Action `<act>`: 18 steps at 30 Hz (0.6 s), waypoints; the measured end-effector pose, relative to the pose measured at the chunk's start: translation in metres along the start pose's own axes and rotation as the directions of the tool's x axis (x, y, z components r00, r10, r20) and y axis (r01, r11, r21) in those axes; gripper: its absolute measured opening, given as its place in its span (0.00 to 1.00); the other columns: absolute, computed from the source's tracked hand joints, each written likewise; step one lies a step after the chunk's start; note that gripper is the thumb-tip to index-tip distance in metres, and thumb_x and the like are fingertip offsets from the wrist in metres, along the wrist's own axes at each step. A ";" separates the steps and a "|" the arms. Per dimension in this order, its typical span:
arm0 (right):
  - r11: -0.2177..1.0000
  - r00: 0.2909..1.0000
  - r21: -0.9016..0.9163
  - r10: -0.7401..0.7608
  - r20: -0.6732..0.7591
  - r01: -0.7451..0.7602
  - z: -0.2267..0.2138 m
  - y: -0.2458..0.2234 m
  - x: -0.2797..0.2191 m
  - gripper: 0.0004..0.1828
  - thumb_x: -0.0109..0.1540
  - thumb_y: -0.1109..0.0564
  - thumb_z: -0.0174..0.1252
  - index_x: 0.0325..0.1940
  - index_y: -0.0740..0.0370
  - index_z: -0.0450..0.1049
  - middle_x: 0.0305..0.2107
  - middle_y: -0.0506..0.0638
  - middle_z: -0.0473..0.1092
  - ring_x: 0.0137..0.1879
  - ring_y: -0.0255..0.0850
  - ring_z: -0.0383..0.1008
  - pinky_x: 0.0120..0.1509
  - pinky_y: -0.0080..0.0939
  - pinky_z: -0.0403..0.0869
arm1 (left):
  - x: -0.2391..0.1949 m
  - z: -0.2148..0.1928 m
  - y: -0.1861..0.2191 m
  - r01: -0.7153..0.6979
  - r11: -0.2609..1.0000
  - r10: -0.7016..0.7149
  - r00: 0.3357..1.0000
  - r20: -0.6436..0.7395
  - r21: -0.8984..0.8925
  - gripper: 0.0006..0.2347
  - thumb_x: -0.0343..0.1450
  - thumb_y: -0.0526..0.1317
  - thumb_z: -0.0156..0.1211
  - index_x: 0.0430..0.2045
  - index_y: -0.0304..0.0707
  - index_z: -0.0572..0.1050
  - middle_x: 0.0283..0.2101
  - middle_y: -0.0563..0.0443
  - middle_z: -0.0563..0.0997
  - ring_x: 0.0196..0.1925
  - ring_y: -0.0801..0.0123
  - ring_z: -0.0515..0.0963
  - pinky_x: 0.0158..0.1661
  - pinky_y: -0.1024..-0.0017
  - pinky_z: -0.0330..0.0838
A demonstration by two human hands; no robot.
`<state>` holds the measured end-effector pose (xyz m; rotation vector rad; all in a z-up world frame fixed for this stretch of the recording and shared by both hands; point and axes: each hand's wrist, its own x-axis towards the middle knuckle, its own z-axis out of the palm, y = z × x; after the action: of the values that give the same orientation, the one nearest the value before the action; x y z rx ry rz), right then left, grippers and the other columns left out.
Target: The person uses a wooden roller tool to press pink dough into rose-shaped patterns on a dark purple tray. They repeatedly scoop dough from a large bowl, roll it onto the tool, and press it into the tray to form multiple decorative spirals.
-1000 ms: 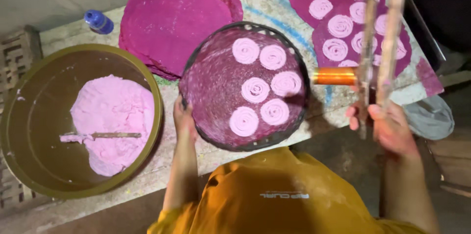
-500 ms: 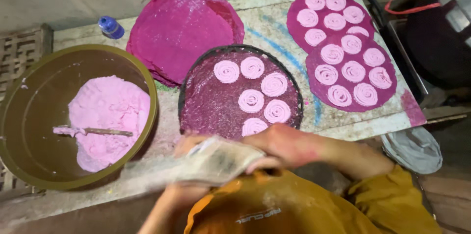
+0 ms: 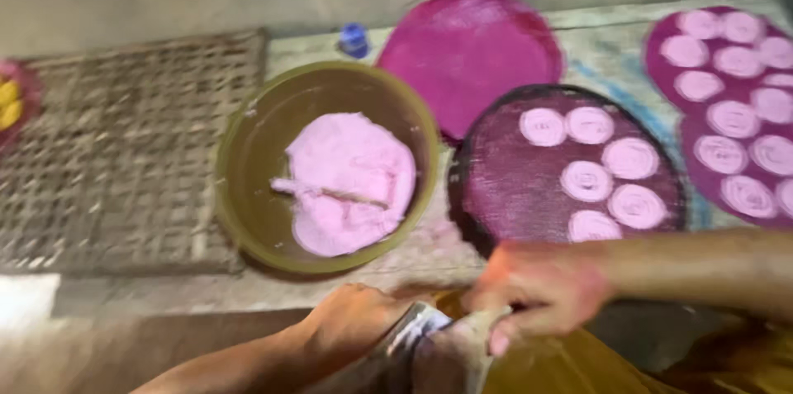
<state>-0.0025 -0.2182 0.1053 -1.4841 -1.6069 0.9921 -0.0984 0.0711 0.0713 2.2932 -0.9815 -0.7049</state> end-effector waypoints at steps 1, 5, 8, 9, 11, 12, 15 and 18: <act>0.999 1.000 0.037 -0.018 -0.013 0.019 0.006 0.004 0.013 0.24 0.72 0.41 0.54 0.34 0.64 0.68 0.28 0.54 0.67 0.38 0.55 0.74 0.40 0.54 0.67 | -0.016 0.007 -0.016 0.028 0.999 -0.028 0.999 -0.025 0.026 0.10 0.71 0.40 0.52 0.47 0.49 0.72 0.30 0.43 0.82 0.32 0.46 0.82 0.32 0.52 0.72; 0.951 0.991 0.304 -0.020 -0.131 0.060 0.013 0.018 0.048 0.25 0.70 0.40 0.50 0.36 0.66 0.70 0.28 0.55 0.70 0.36 0.53 0.75 0.38 0.52 0.69 | -0.050 0.028 -0.098 0.163 0.982 -0.144 0.972 -0.187 0.094 0.13 0.73 0.41 0.52 0.52 0.49 0.74 0.34 0.41 0.82 0.35 0.51 0.83 0.34 0.55 0.76; 0.976 0.969 -0.213 -0.010 -0.247 -0.044 -0.004 0.018 0.051 0.23 0.63 0.38 0.57 0.27 0.58 0.73 0.20 0.48 0.69 0.27 0.47 0.75 0.32 0.53 0.69 | -0.096 0.014 -0.163 0.034 0.955 -0.127 0.946 -0.300 -0.296 0.13 0.73 0.42 0.57 0.49 0.39 0.76 0.43 0.41 0.83 0.42 0.57 0.84 0.40 0.60 0.79; 0.872 0.935 -0.488 -0.148 -0.323 -0.030 -0.013 0.019 0.053 0.21 0.65 0.38 0.55 0.30 0.55 0.73 0.24 0.45 0.70 0.31 0.44 0.76 0.37 0.51 0.73 | -0.110 0.002 -0.186 -0.006 0.869 -0.150 0.949 -0.276 -0.495 0.15 0.72 0.42 0.59 0.51 0.36 0.74 0.45 0.41 0.83 0.44 0.58 0.84 0.43 0.62 0.80; 0.502 0.921 -0.860 -0.282 -0.268 -0.097 -0.045 0.027 0.056 0.15 0.67 0.41 0.56 0.35 0.52 0.75 0.26 0.44 0.70 0.30 0.39 0.72 0.32 0.46 0.71 | -0.127 -0.013 -0.217 -0.071 0.567 -0.180 0.962 -0.208 -0.821 0.20 0.71 0.42 0.62 0.55 0.31 0.72 0.49 0.41 0.82 0.48 0.62 0.84 0.48 0.64 0.81; 0.280 0.952 -0.953 -0.242 -0.188 -0.117 -0.066 0.032 0.058 0.12 0.67 0.45 0.60 0.37 0.53 0.78 0.24 0.45 0.68 0.25 0.36 0.68 0.23 0.43 0.65 | -0.123 -0.009 -0.223 -0.033 0.399 -0.147 0.984 -0.100 -0.916 0.20 0.70 0.41 0.61 0.55 0.29 0.73 0.49 0.41 0.82 0.46 0.62 0.84 0.43 0.66 0.80; -0.297 0.954 -0.955 -0.285 0.096 0.007 -0.125 0.054 0.083 0.06 0.65 0.54 0.66 0.39 0.57 0.77 0.27 0.46 0.68 0.31 0.36 0.67 0.37 0.41 0.69 | -0.097 0.006 -0.216 -0.047 -0.025 0.055 0.997 -0.048 -0.999 0.20 0.69 0.40 0.59 0.54 0.28 0.74 0.50 0.40 0.82 0.43 0.62 0.84 0.39 0.68 0.80; -0.238 0.804 -0.921 -0.582 -0.121 -0.310 -0.136 0.083 0.128 0.12 0.65 0.51 0.68 0.50 0.53 0.77 0.40 0.53 0.70 0.45 0.45 0.71 0.52 0.43 0.73 | -0.070 0.011 -0.202 -0.386 -0.061 -0.065 0.922 -0.382 -0.921 0.19 0.70 0.36 0.60 0.55 0.29 0.70 0.49 0.40 0.80 0.45 0.62 0.83 0.44 0.65 0.81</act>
<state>0.1460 -0.0787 0.0914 -2.0046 -1.9388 -1.5438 -0.0503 0.2398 -0.0514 0.7715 -0.2396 -0.5628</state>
